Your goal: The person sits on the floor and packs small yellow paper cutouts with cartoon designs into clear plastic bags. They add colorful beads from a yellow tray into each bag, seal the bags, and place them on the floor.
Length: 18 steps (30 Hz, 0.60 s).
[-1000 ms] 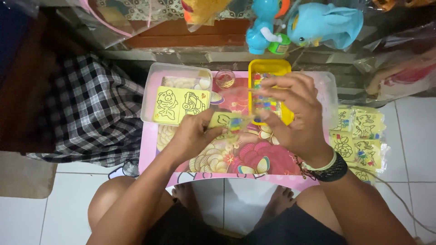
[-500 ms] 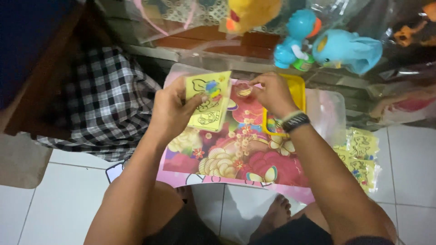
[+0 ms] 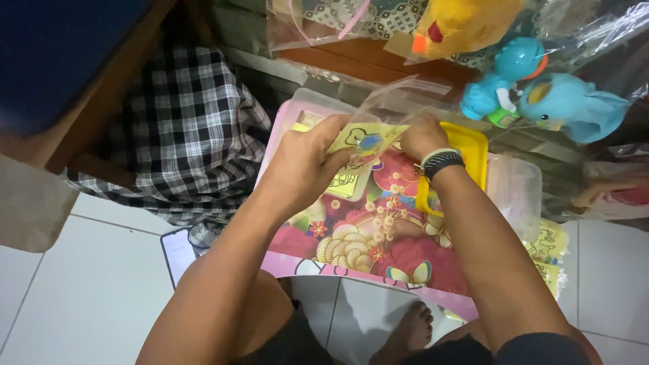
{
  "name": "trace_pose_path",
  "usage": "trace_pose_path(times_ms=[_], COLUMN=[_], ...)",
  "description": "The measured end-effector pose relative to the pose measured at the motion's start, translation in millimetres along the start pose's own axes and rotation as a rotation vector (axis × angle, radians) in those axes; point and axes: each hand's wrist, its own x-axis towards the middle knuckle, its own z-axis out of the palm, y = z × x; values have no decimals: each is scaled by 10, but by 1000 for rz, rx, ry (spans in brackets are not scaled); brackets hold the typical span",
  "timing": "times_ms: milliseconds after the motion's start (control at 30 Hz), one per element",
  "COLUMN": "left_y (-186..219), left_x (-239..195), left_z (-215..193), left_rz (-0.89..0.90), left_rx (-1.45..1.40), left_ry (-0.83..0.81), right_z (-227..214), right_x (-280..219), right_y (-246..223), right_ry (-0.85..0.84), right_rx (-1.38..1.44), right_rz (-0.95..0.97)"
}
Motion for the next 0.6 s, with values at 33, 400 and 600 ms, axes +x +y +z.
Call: trace_pose_path(times_ms=[33, 400, 600], left_y=[6, -2, 50], left_x=[-1, 14, 24], left_z=[-5, 61, 161], left_rz=[0, 7, -15], left_rx=[2, 8, -6], left_ry=[-6, 11, -15], right_z=[120, -424, -761], right_x=[270, -585, -1191], right_y=[235, 85, 476], right_ry=[26, 233, 359], right_rx=[-239, -117, 261], right_rz=[76, -458, -429])
